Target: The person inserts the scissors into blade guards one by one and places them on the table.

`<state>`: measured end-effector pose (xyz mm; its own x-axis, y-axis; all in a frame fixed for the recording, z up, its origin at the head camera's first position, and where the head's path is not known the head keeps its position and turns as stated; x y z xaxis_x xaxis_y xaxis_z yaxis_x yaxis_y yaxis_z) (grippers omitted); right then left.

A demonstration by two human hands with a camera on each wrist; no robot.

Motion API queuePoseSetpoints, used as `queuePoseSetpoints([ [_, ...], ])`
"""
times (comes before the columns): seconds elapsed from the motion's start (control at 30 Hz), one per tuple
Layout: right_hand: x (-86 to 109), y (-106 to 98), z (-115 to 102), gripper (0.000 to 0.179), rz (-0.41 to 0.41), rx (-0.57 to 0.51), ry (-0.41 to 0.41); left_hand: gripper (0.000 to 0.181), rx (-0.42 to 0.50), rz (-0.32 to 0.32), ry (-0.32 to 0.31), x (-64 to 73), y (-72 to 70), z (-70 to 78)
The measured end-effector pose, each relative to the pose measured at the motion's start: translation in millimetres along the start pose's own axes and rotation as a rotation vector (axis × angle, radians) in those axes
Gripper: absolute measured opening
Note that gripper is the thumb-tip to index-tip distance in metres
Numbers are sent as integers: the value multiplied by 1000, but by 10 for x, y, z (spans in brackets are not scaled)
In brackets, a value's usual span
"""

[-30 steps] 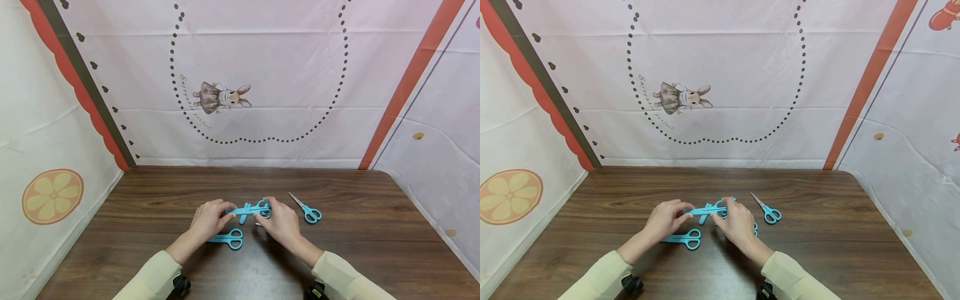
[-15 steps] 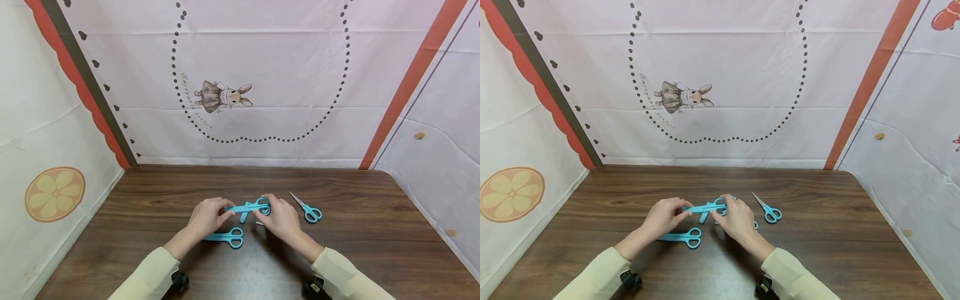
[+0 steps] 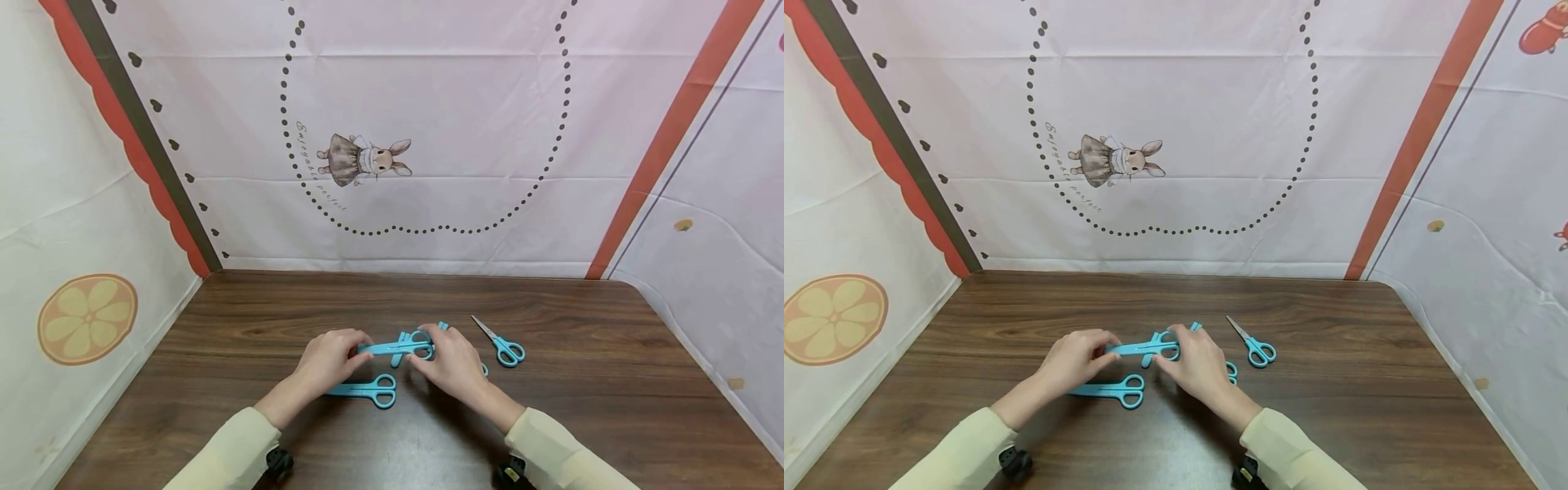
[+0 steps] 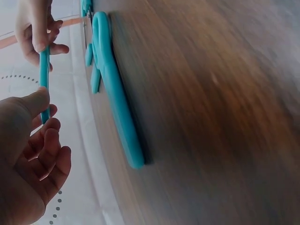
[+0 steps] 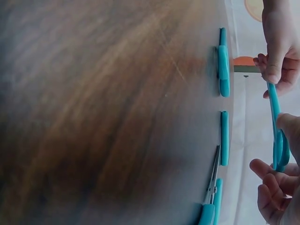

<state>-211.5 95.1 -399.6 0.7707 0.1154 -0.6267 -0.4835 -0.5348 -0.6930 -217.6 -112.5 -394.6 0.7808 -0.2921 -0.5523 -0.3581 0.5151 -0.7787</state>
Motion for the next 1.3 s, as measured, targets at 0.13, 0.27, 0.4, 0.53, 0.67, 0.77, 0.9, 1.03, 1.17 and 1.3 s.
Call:
queuePoseSetpoints([
  [0.13, 4, 28, -41, 51, -24, -4, -19, 14, -9, 15, 12, 34, -25, -53],
  [0.27, -2, 64, -78, 53, -53, -6, -22, 14, -25, 10, 18, 64, -53, -94],
  [0.4, -12, 88, -112, 53, -49, -13, -41, 14, -48, -7, 11, 79, -90, -116],
  [0.53, -29, 110, -148, 54, -48, -20, -73, 15, -72, -11, 12, 85, -138, -132],
  [0.67, -48, 136, -180, 57, -58, -25, -99, 15, -81, -11, 25, 102, -171, -156],
  [0.77, -58, 156, -199, 57, -58, -33, -117, 15, -76, -3, 35, 114, -189, -181],
  [0.9, -71, 182, -221, 57, -51, -40, -138, 14, -80, 3, 34, 125, -202, -211],
  [1.03, -83, 210, -236, 57, -52, -45, -144, 14, -97, -6, 28, 134, -204, -231],
  [1.17, -96, 242, -244, 57, -57, -44, -158, 15, -115, -1, 37, 142, -208, -258],
  [1.3, -113, 269, -254, 55, -51, -49, -181, 15, -120, 15, 49, 141, -217, -291],
])
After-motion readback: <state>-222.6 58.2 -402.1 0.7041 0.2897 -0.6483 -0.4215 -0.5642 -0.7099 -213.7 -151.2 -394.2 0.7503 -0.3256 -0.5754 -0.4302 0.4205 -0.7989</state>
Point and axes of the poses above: each hand's wrist, its own x-axis away from the middle knuckle, its own y-axis out of the palm, z = x × y, the point moved 4 cm from there along -x, towards the middle knuckle, and after that the axes turned 15 degrees about z, right-handed, at the moved point
